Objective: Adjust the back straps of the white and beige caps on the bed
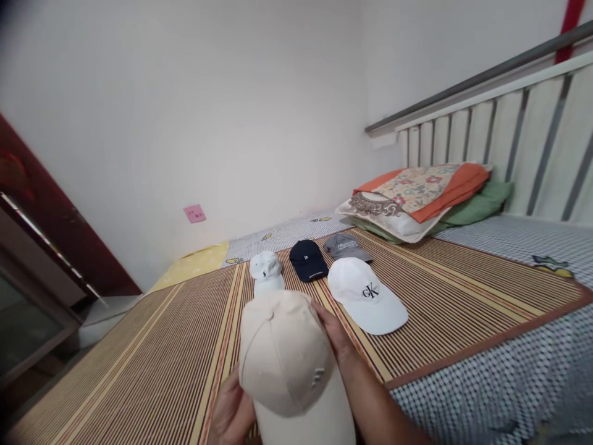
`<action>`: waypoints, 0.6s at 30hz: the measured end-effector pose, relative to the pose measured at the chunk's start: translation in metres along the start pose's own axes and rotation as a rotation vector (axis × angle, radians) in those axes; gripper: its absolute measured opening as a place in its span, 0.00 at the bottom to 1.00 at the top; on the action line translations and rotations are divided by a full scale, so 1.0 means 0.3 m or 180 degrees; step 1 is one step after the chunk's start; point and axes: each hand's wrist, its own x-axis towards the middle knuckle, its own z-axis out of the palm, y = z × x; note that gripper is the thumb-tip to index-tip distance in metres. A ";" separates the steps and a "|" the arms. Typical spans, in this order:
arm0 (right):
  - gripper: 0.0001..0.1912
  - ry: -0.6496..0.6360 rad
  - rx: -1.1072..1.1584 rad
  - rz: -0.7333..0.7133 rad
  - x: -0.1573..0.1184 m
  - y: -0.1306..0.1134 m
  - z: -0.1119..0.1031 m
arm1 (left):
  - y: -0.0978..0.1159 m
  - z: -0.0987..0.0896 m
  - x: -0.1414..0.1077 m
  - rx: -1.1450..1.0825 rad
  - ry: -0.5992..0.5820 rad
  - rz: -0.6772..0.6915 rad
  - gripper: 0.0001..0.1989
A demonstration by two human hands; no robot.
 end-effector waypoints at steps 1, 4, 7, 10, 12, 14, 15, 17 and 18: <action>0.22 -0.0023 0.0014 -0.0042 0.031 -0.020 0.018 | 0.039 0.012 0.037 -0.0031 -0.0077 0.0126 0.19; 0.24 -0.0084 0.0089 -0.0202 0.095 -0.060 0.048 | 0.142 0.012 0.131 -0.0101 -0.0511 0.0335 0.22; 0.25 -0.0056 0.0182 -0.0315 0.121 -0.086 0.054 | 0.195 -0.007 0.212 -0.0153 -0.0928 0.0216 0.23; 0.24 0.0121 0.0229 -0.0577 0.138 -0.112 0.044 | 0.191 -0.010 0.280 -0.0169 -0.1058 -0.0026 0.23; 0.23 0.0235 0.0233 -0.0755 0.156 -0.132 0.033 | 0.176 -0.002 0.307 -0.0172 -0.1147 -0.0147 0.23; 0.21 0.0293 0.0247 -0.0836 0.177 -0.149 0.025 | 0.166 0.009 0.312 -0.0189 -0.1234 -0.0221 0.25; 0.21 0.0292 0.0252 -0.0849 0.187 -0.154 0.023 | 0.164 0.014 0.306 -0.0229 -0.1284 -0.0225 0.26; 0.19 0.0271 0.0232 -0.0857 0.202 -0.157 0.023 | 0.166 0.019 0.283 -0.0351 -0.1417 -0.0136 0.28; 0.19 0.0266 0.0213 -0.0851 0.205 -0.154 0.025 | 0.168 0.019 0.268 -0.0419 -0.1465 -0.0040 0.29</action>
